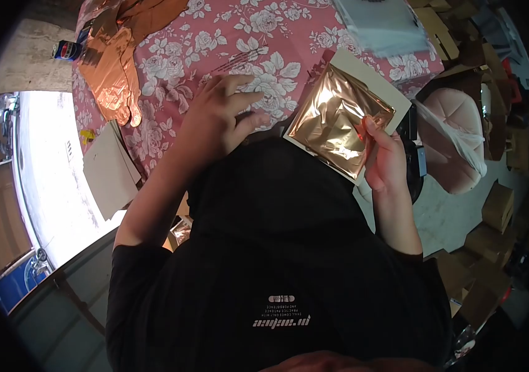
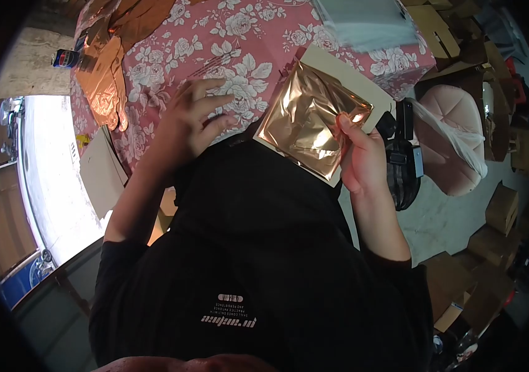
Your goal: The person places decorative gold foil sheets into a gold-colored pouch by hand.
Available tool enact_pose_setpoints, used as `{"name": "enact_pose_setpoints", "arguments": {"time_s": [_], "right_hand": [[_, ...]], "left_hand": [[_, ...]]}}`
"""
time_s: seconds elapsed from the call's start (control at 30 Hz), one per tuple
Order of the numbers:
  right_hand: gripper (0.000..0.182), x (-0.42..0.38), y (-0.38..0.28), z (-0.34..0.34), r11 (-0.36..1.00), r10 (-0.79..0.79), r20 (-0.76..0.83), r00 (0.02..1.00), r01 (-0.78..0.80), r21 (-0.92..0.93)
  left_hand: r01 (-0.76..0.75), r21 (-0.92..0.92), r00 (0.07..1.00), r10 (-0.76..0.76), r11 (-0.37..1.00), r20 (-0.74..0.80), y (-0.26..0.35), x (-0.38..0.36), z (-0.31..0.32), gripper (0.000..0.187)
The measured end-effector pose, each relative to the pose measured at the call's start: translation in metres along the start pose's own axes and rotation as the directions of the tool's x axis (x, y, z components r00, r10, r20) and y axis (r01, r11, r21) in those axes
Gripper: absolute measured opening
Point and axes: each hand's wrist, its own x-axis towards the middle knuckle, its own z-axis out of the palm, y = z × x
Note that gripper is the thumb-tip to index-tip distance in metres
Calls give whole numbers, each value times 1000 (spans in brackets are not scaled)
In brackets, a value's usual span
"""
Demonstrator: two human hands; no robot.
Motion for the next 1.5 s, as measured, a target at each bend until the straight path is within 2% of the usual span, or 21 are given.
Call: {"name": "enact_pose_setpoints", "arguments": {"time_s": [0.13,0.27,0.33,0.4,0.47,0.57,0.77,0.83,0.93,1.07,1.13,1.23,1.37,1.43,1.5], "right_hand": [[22,0,3,-7,999,-21,-17,1000,20,-43],[21,-15,-11,0,995,33,-37,999,-37,-92],[20,-27,-18,10,988,150,-46,988,-151,-25],[19,-32,-19,2,983,173,-82,982,-178,-55],[18,-38,-21,3,970,235,-8,972,-235,-55],[18,-41,-15,0,966,250,-27,968,-252,-61],[23,-43,-11,11,950,296,-33,955,-298,-93],[25,-43,-11,12,941,325,-35,945,-327,-89],[24,-42,-10,4,934,317,-18,948,-315,-169],[23,-43,-10,12,895,390,-39,920,-389,-218],[23,-44,-13,19,874,434,-21,901,-426,-233],[22,-50,-18,41,866,456,-36,889,-453,-214],[21,-39,-9,32,848,450,-55,892,-445,-287],[20,-35,-6,37,883,368,-122,922,-388,-264],[19,-27,-10,31,876,355,-103,929,-369,-312]], "left_hand": [[-26,10,998,26,1000,-55,-12,-1,15,37],[-44,27,990,47,999,-132,-14,-2,22,37],[25,-8,987,-26,1000,-161,-8,-1,22,37],[36,-30,986,-40,999,-163,-10,1,24,35],[46,-54,986,-54,997,-159,-10,2,26,33],[70,10,990,-69,997,-119,-7,5,26,30],[56,-30,988,-60,998,-142,-6,6,29,25],[-3,-16,987,1,1000,-162,-8,6,31,24],[14,19,984,-10,1000,-175,-4,5,32,24],[17,6,980,-16,1000,-198,-1,5,33,24],[44,-13,970,-46,999,-240,2,7,35,17],[111,-19,978,-113,994,-177,8,14,30,8],[104,6,968,-100,995,-229,15,17,32,6],[112,-62,959,-124,992,-254,18,14,36,7],[119,-78,958,-135,990,-253,21,9,40,8]]}}
